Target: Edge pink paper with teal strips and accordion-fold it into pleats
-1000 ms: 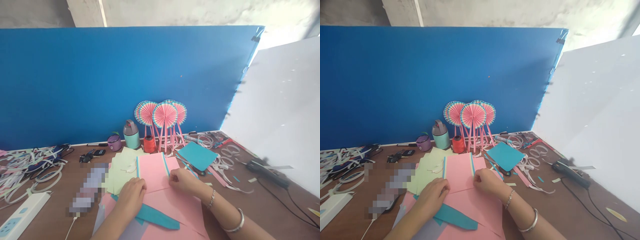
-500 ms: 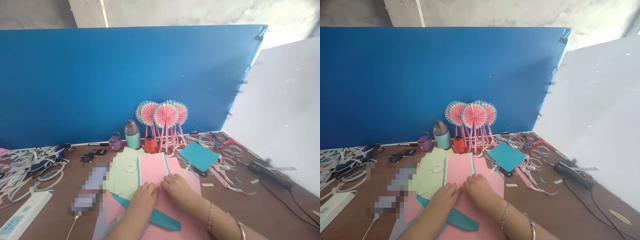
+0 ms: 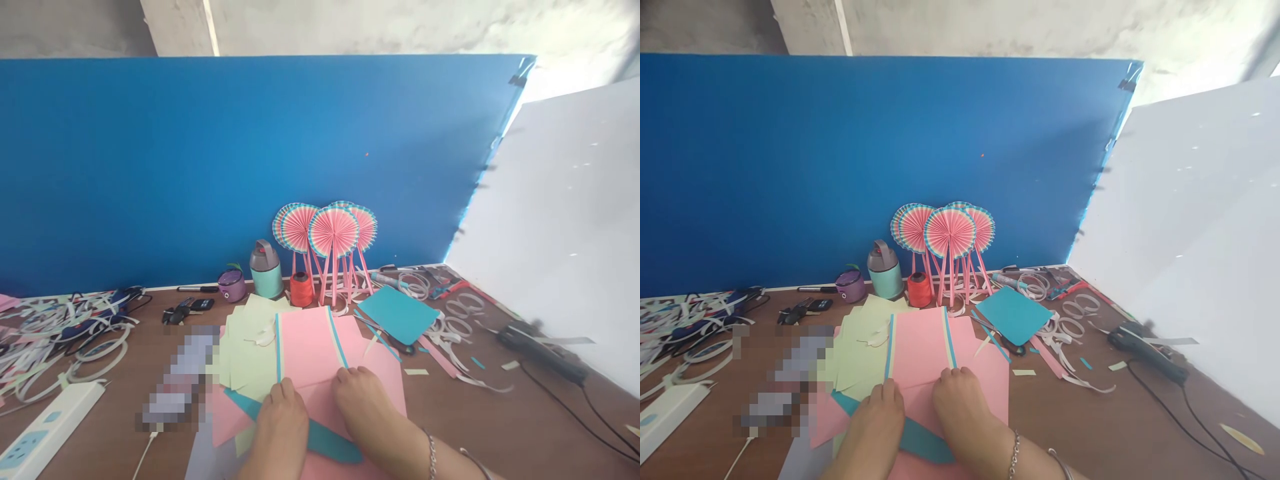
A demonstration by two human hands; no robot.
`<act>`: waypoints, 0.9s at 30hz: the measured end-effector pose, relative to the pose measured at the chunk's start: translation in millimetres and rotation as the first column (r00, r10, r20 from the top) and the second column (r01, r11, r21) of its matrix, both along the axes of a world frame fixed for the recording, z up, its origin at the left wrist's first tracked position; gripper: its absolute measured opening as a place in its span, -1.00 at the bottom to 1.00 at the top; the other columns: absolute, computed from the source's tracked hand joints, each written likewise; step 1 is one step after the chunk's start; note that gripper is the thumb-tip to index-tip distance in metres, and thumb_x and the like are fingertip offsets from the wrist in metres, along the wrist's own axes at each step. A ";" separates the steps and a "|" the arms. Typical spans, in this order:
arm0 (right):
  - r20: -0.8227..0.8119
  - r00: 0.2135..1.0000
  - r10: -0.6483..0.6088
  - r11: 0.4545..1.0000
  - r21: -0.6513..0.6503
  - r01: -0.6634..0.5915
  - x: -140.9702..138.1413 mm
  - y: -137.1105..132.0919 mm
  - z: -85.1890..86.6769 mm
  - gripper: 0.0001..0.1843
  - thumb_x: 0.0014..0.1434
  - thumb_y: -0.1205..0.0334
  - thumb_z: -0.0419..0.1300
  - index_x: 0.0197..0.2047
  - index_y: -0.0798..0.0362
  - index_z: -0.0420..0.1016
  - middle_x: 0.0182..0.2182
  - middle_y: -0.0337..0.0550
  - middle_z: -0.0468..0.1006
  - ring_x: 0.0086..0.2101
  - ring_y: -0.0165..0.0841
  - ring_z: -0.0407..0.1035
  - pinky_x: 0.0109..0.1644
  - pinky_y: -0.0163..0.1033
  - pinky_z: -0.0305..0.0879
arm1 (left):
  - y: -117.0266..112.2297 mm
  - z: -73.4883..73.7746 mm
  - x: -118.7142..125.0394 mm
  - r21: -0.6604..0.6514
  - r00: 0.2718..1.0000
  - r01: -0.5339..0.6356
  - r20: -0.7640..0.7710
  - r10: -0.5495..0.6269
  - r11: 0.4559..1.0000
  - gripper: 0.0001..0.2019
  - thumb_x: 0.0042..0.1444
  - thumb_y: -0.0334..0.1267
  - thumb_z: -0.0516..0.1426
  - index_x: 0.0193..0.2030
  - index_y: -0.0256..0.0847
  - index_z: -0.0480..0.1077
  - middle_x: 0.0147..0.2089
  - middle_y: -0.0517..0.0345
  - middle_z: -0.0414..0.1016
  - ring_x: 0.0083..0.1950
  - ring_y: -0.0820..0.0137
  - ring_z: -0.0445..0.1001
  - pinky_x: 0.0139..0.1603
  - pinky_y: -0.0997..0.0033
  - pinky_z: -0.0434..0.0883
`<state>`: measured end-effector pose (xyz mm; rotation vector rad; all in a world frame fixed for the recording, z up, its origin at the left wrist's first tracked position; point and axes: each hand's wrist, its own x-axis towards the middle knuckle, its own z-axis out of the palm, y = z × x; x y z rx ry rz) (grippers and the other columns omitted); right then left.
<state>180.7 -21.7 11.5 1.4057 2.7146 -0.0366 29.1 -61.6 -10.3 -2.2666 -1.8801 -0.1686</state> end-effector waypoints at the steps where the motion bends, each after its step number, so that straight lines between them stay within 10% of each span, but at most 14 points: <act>1: 0.028 1.000 -0.004 1.000 -0.010 0.004 -0.1 2.3 1.4 -0.86 -0.12 0.55 0.19 -0.43 0.18 0.45 -0.47 0.09 0.49 -0.39 -0.19 0.43 -0.41 -0.24 0.07 | 0.7 4.6 -0.4 -0.029 1.000 -0.016 0.008 0.016 0.999 -0.75 -0.04 -0.62 -0.01 -0.40 -0.32 0.44 -0.41 -0.01 0.32 -0.36 0.28 0.35 -0.40 0.36 0.25; 6: 0.047 0.997 0.053 0.999 0.009 -0.054 3.8 13.1 11.5 -0.81 -0.06 0.57 0.09 -0.40 0.18 0.46 -0.41 0.10 0.50 -0.38 -0.20 0.42 -0.43 -0.20 -0.03 | 8.1 38.3 -5.2 -0.302 0.995 -0.104 -0.023 0.101 0.948 -0.67 -0.07 -0.67 -0.08 -0.37 -0.33 0.46 -0.33 -0.09 0.43 -0.30 0.18 0.45 -0.34 0.29 0.29; 10: 0.023 0.991 0.132 0.990 0.052 -0.133 11.2 19.4 10.3 -0.82 -0.09 0.55 0.08 -0.43 0.16 0.42 -0.45 0.02 0.47 -0.42 -0.25 0.37 -0.44 -0.20 -0.11 | 14.8 52.8 -15.1 -0.132 0.981 -0.117 0.142 0.135 0.984 -0.62 0.03 -0.61 -0.13 -0.18 -0.22 0.39 -0.24 0.03 0.44 -0.19 0.27 0.43 -0.31 0.39 0.28; 17: -0.315 0.948 0.047 0.971 0.238 0.032 15.0 22.9 1.1 -0.82 0.02 0.50 0.01 -0.44 0.10 0.39 -0.51 -0.16 0.44 -0.48 -0.39 0.27 -0.41 -0.26 -0.09 | 18.7 46.6 -17.1 -0.173 0.828 0.063 0.559 0.045 0.983 -0.72 0.09 -0.43 -0.12 -0.42 -0.14 0.38 -0.55 0.24 0.39 -0.49 0.41 0.37 -0.45 0.45 0.17; 22: -0.434 0.841 0.323 0.903 0.406 -0.137 7.7 13.5 1.3 -0.76 0.16 0.42 -0.06 -0.46 0.08 0.35 -0.55 -0.19 0.38 -0.51 -0.40 0.22 -0.41 -0.28 0.00 | 17.7 40.6 -3.8 -0.181 0.714 0.021 0.691 0.112 0.983 -0.62 0.20 -0.05 -0.08 -0.43 -0.21 0.40 -0.63 0.21 0.36 -0.56 0.39 0.33 -0.47 0.42 0.21; 27: -0.425 0.733 0.532 0.818 0.480 -0.316 10.1 5.7 12.8 -0.73 0.20 0.46 -0.10 -0.15 0.08 0.36 -0.40 -0.14 0.49 -0.40 -0.39 0.33 -0.35 -0.28 0.15 | 20.7 28.3 -12.6 0.123 0.699 0.029 0.707 -0.108 0.992 -0.61 0.27 -0.28 -0.22 0.10 -0.25 0.29 -0.09 -0.03 0.44 -0.07 0.30 0.39 -0.08 0.32 0.32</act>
